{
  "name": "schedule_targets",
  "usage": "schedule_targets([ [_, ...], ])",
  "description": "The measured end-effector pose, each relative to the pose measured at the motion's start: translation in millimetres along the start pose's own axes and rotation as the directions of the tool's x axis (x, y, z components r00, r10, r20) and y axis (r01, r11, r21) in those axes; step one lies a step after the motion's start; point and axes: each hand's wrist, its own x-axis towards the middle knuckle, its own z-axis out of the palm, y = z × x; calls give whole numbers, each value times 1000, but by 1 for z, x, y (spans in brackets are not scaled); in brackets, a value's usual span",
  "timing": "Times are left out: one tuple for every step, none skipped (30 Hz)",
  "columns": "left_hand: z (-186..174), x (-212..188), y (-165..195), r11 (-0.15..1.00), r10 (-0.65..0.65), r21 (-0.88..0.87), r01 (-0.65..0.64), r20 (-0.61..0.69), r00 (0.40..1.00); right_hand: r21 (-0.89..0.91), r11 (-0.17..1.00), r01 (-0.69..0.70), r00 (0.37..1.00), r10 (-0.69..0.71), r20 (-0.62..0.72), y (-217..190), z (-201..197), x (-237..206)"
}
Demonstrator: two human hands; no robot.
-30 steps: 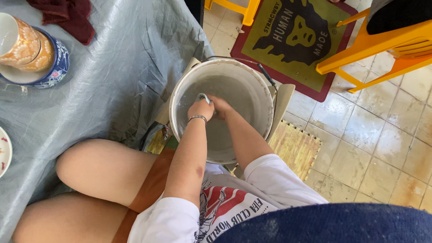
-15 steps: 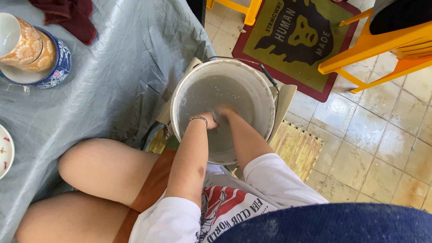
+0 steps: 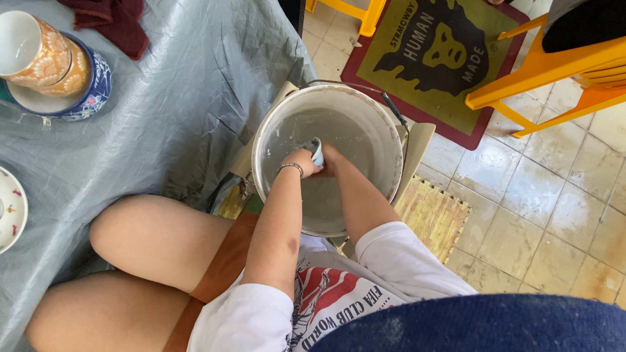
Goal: The person sits with a bucket of water between their legs and washes ceramic cups and bowls one at a time, rubbing them in the water. They lift each piece out, wipe it with a maroon cloth, and place it on the table with other cleaned pottery, then reach for the next piece.
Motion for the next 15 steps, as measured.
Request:
schedule_targets([
  [-2,0,1,983,-106,-151,102,-20,994,-68,998,11,1000,-8,30,0,2,1],
  [-4,0,2,935,-211,-296,195,-24,977,-103,994,35,998,-29,59,0,5,1],
  [-7,0,1,880,-305,-402,251,-75,949,-140,989,56,995,-43,93,0,6,1],
  [-11,1,0,812,-399,-505,293,-114,910,-177,981,84,990,-63,122,0,9,1],
  [-15,2,-1,728,-493,-607,318,-140,859,-222,969,112,985,-78,156,0,11,-2],
  [-17,3,-1,726,-480,-616,304,-138,866,-268,953,137,979,-90,180,-1,14,-3],
  [-18,4,-2,726,-467,-624,290,-137,873,-266,953,146,977,-98,187,-2,16,-5],
  [-18,5,-3,725,-455,-630,278,-136,880,-257,953,160,973,-110,201,-2,18,-6],
  [-16,6,-4,721,-396,-656,223,-125,910,-223,959,175,971,-131,199,-3,19,-7],
  [-12,7,-4,711,-334,-682,170,-114,936,-157,972,177,961,-136,242,-4,20,-6],
  [-8,9,-3,696,-269,-708,119,-104,957,-92,980,175,948,-143,285,-4,19,-4],
  [-4,10,-2,771,-189,-629,97,-81,979,-24,985,170,933,-153,326,-5,17,-1],
  [0,11,-3,836,-112,-544,68,-48,993,26,987,161,951,-162,264,-4,15,2],
  [3,11,-3,890,-40,-455,33,-6,999,76,986,151,966,-164,201,-4,12,6],
  [6,10,-4,967,-24,-254,11,-50,998,124,981,147,977,-164,138,-3,10,9],
])
